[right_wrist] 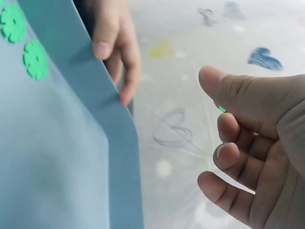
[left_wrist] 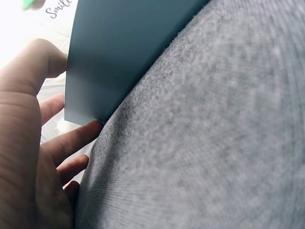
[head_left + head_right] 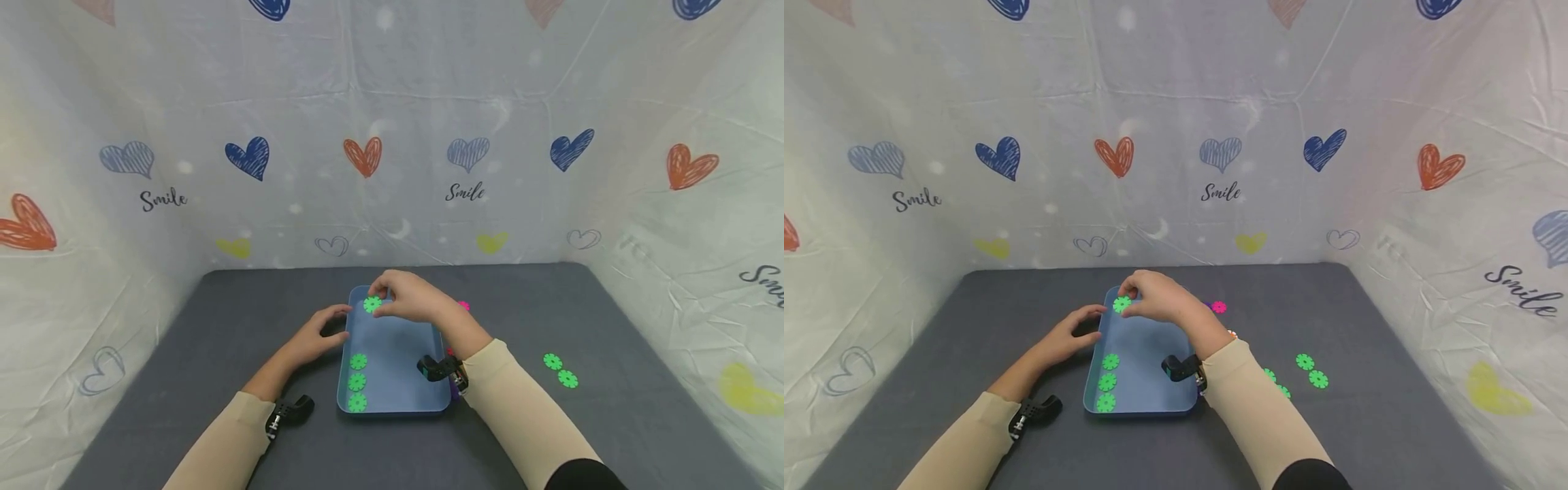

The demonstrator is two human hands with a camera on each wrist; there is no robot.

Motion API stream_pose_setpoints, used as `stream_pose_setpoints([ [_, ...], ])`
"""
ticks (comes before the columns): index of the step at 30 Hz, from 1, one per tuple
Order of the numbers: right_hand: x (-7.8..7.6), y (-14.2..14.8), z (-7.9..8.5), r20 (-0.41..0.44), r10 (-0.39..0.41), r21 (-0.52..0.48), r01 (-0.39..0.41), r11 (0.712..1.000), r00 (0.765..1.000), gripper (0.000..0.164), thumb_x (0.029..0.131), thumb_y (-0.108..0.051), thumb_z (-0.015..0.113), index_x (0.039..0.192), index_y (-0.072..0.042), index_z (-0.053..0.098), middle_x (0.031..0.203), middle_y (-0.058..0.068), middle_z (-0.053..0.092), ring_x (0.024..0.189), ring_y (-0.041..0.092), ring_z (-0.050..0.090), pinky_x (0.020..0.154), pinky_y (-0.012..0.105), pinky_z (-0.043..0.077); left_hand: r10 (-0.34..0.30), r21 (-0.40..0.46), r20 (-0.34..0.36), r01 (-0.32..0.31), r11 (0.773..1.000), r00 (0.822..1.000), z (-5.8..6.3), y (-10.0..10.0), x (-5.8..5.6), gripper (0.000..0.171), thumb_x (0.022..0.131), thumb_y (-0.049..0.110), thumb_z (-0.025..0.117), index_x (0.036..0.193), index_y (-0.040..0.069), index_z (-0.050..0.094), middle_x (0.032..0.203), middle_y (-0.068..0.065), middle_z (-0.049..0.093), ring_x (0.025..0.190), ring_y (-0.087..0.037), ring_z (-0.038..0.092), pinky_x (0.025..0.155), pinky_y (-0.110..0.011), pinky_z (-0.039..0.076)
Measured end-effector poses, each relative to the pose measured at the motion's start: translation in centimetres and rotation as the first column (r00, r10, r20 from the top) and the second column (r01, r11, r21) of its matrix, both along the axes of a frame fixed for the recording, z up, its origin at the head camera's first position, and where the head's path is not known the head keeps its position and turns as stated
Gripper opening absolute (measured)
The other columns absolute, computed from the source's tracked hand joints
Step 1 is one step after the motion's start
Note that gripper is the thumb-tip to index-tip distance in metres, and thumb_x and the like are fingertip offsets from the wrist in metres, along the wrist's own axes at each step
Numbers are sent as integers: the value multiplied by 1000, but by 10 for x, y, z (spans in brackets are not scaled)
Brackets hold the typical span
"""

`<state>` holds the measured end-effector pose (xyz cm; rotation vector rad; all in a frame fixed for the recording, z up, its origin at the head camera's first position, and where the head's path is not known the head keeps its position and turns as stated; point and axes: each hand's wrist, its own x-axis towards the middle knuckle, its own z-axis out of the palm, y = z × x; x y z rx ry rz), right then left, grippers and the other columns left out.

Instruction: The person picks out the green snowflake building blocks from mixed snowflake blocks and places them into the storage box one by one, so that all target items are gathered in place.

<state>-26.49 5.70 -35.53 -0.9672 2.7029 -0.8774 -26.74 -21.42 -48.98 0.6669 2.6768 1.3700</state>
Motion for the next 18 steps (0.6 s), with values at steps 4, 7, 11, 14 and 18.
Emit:
stream_pose_setpoints([
  [4,-6,-18,-7,19,47,46,-48,998,999,31,93,-23,79,122,-14,70,108,1,62,93,17,58,79,32,50,-30,14,-7,30,999,1000,0,-1,0,57,98,24,71,149,12,50,152,-14,48,141,-38,40,113,-67,25],
  [7,-11,-28,-16,43,70,73,-73,995,997,30,94,-22,78,121,-12,70,98,2,59,80,14,51,72,30,45,-45,18,-26,46,999,999,-1,-2,-1,57,98,23,71,149,11,49,152,-15,47,140,-39,42,112,-68,27],
  [11,-15,-36,-28,69,87,126,-95,987,994,28,94,-20,78,119,-10,70,82,0,51,71,12,44,68,30,38,-36,4,-31,36,999,999,-2,-2,-2,57,98,25,71,150,13,49,152,-13,48,141,-38,41,111,-68,28],
  [14,-18,-41,-37,75,96,190,-108,976,993,26,93,-18,79,117,-11,70,78,-3,52,70,11,45,68,28,39,-23,-3,-23,22,1000,999,-2,-2,-1,58,98,27,72,150,13,50,151,-14,50,142,-39,38,111,-68,27],
  [18,-20,-48,-49,95,109,262,-130,956,990,27,92,-16,80,116,-9,71,78,-3,57,68,11,49,66,28,43,-11,1,-18,11,1000,1000,-1,-3,0,58,97,28,72,149,13,51,149,-16,51,143,-41,36,111,-69,26],
])
